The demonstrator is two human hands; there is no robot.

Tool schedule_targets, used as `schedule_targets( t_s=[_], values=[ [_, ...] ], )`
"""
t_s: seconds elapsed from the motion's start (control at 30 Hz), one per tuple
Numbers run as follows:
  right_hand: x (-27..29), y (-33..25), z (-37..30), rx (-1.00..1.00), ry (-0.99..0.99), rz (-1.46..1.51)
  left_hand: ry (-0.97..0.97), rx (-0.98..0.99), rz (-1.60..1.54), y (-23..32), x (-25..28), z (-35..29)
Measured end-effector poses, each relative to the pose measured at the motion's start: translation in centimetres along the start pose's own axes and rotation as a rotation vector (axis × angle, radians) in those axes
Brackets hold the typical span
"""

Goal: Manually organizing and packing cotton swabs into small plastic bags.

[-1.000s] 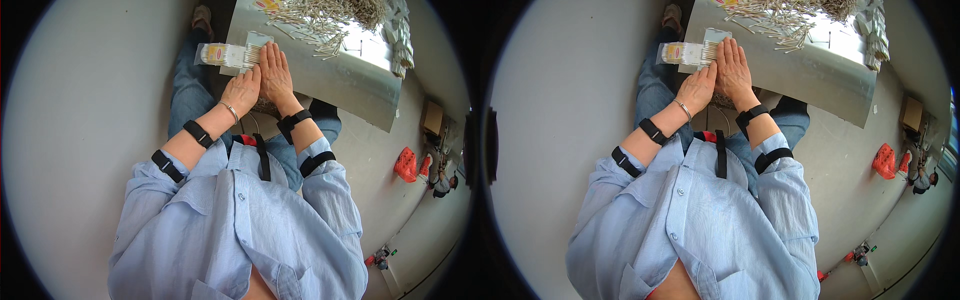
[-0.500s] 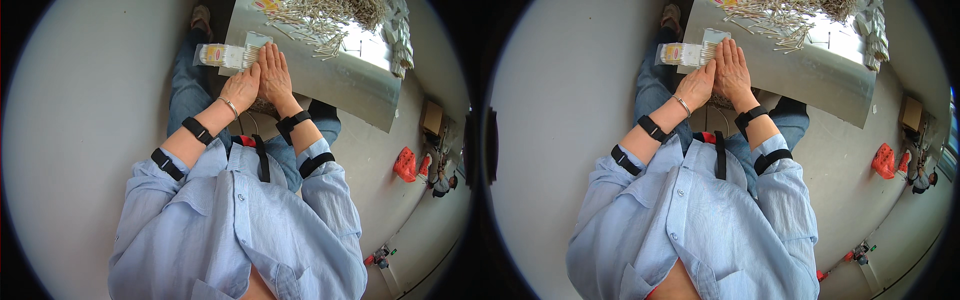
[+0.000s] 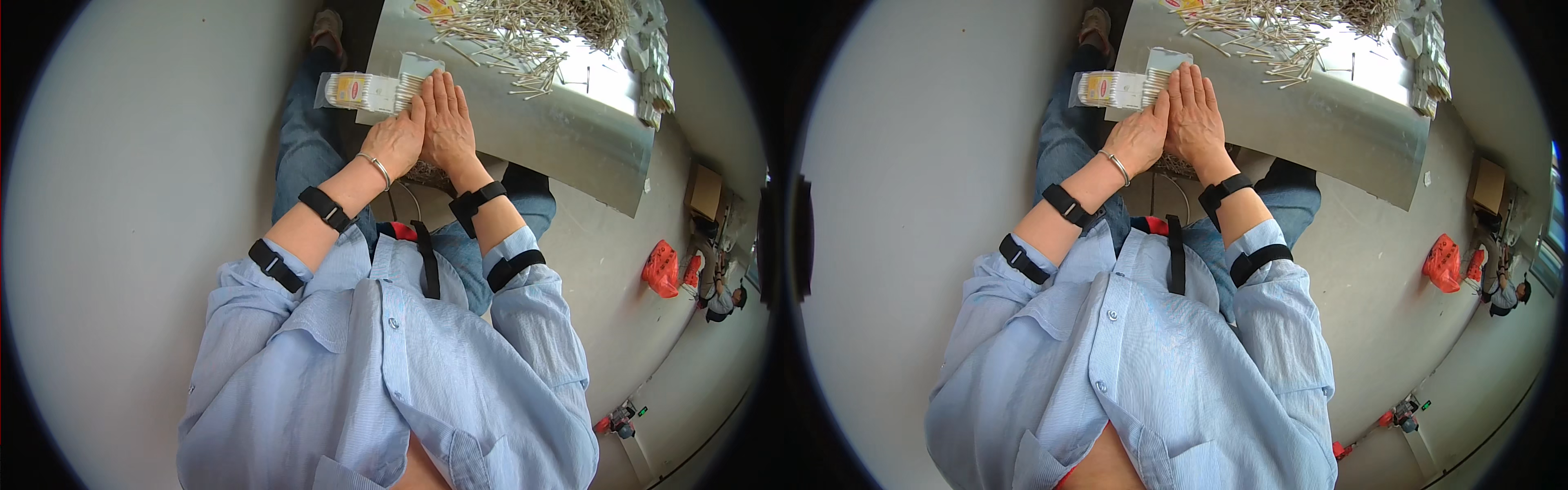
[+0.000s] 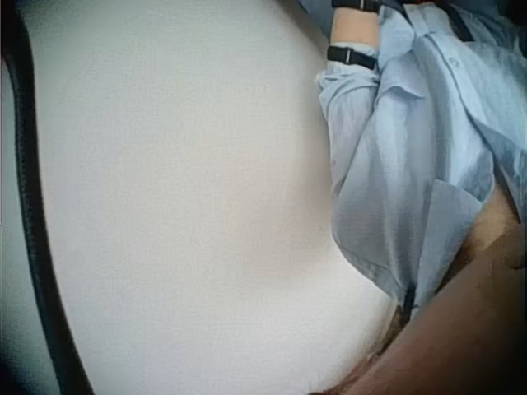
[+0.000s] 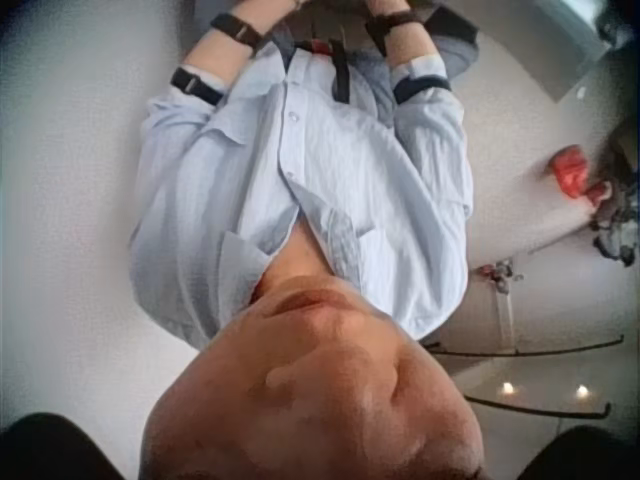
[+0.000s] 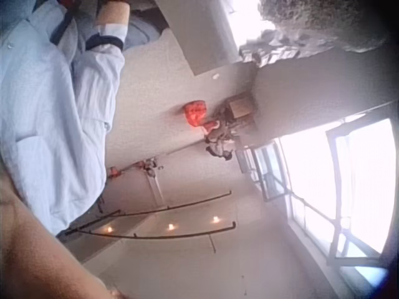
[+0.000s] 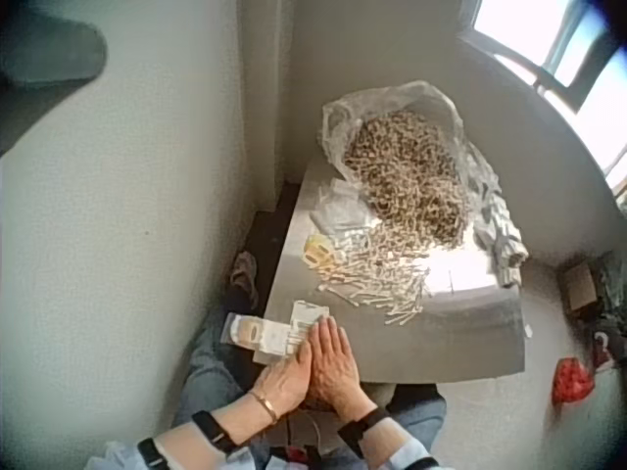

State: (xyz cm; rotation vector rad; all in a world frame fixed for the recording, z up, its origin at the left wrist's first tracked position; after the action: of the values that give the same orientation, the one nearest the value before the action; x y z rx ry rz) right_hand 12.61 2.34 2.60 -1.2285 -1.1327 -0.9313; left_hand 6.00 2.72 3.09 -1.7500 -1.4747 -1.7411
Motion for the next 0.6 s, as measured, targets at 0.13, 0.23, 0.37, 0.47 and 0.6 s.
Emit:
schedule_targets(
  t_s=[0.13,0.23,0.37,0.47,0.6],
  values=[
    [-0.04,-0.04,0.0,0.003,-0.011,-0.006,0.001,-0.005,0.002,0.1,0.17,0.05],
    [-0.14,-0.03,-0.01,-0.003,-0.026,-0.017,-0.021,0.011,-0.025,0.05,0.31,0.24],
    [0.21,-0.07,-0.05,-0.006,-0.005,0.02,-0.061,0.034,-0.052,-0.2,0.1,0.46],
    [0.2,-0.16,-0.04,0.0,-0.013,-0.004,0.001,0.032,-0.061,-0.4,0.23,0.56],
    [0.08,-0.07,-0.04,-0.007,-0.043,-0.042,-0.053,0.051,-0.048,-0.47,-0.07,0.75]
  ],
)
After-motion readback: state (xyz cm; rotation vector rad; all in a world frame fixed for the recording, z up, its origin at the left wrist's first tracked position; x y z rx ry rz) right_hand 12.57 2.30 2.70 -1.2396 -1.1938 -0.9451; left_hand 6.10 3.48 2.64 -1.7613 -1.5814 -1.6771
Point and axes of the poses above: each hand's wrist, its own z-axis towards the middle knuckle, its own x-axis out of the back of the hand, y = z × x, the point moved 9 cm from there along z, towards the middle knuckle, and after that the axes turned 4 degrees about z, right-handed, at the moved point
